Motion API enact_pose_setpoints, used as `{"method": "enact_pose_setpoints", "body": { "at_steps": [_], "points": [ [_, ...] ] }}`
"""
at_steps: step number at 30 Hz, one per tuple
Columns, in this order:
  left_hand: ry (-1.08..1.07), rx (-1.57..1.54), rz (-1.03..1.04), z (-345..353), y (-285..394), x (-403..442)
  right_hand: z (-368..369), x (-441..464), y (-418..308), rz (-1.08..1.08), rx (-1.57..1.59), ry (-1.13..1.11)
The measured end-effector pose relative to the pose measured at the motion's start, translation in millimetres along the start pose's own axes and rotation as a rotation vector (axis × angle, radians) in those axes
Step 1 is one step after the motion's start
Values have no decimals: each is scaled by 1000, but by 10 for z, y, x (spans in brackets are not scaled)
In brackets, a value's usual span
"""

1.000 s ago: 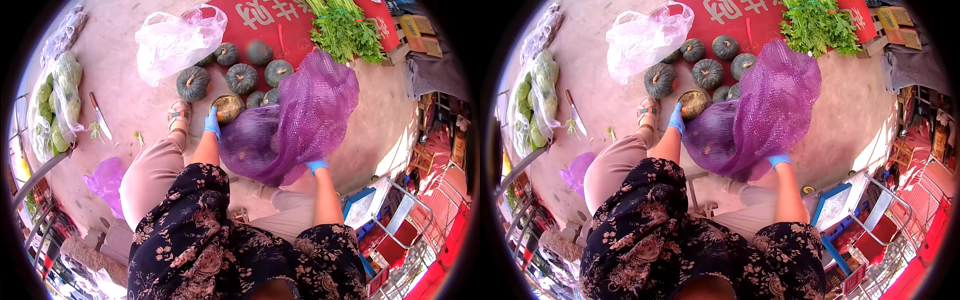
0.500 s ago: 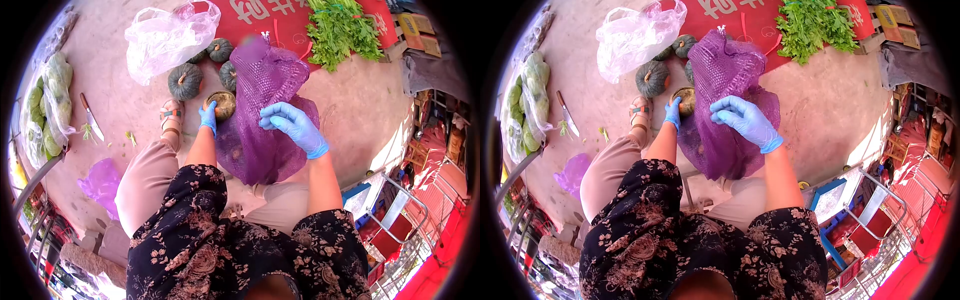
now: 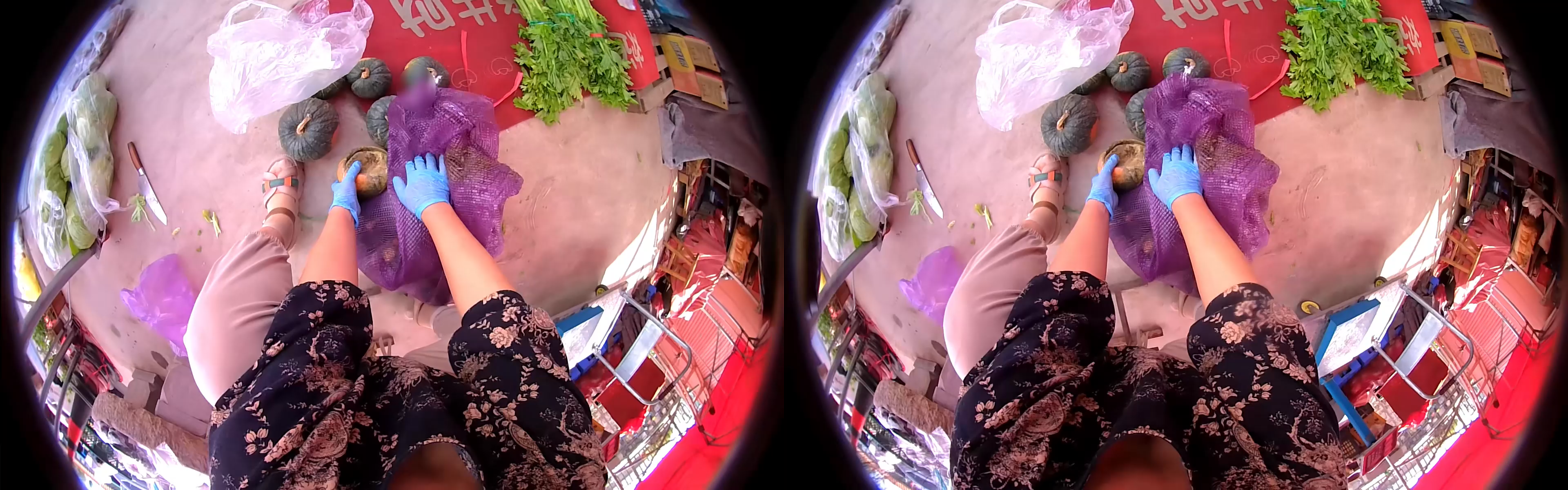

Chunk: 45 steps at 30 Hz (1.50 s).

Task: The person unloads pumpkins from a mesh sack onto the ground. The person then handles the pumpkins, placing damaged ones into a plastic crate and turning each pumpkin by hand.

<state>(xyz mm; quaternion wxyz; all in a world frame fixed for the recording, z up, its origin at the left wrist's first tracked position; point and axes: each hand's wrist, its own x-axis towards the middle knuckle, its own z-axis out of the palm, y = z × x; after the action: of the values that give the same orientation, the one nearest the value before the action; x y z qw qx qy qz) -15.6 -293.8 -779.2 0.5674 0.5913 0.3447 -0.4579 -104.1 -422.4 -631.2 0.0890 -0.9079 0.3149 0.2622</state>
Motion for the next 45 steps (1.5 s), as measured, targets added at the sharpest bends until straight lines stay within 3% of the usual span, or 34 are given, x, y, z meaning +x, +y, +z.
{"method": "enact_pose_setpoints", "body": {
  "at_steps": [5,6,9,13,21,24,27,28,32,38,42,44,45],
  "points": [
    [7,-136,-103,428,402,-681,55,368,-31,11,128,-229],
    [64,-146,-65,446,332,-593,78,385,-39,11,117,-181],
    [-41,-307,16,319,196,-517,36,349,48,26,359,-114],
    [-455,-464,139,108,367,-613,89,183,127,0,700,142],
    [-842,-441,275,157,1324,-1510,-406,-619,-69,107,1066,353],
    [-959,-328,412,77,1597,-2300,-672,-999,-148,11,1468,411],
    [-1073,-299,366,-115,1627,-3016,-1302,-1602,-296,-7,2010,228],
    [-1097,-304,316,-207,1618,-3365,-1464,-1780,-368,-70,2121,212],
    [-1172,-319,129,-546,1390,-4179,-1942,-2490,-701,-713,2273,393],
    [-1333,-343,-111,-976,1155,-4764,-1768,-2974,-921,-663,2254,418],
    [-1385,-321,-56,-1260,1235,-5029,-1931,-3243,-1180,-736,2344,343],
    [-1399,-349,-4,-1492,1349,-5182,-2109,-3452,-1410,-783,2235,433],
    [-1379,-352,48,-1640,1394,-5274,-2183,-3519,-1524,-874,2334,273]
  ]
}}
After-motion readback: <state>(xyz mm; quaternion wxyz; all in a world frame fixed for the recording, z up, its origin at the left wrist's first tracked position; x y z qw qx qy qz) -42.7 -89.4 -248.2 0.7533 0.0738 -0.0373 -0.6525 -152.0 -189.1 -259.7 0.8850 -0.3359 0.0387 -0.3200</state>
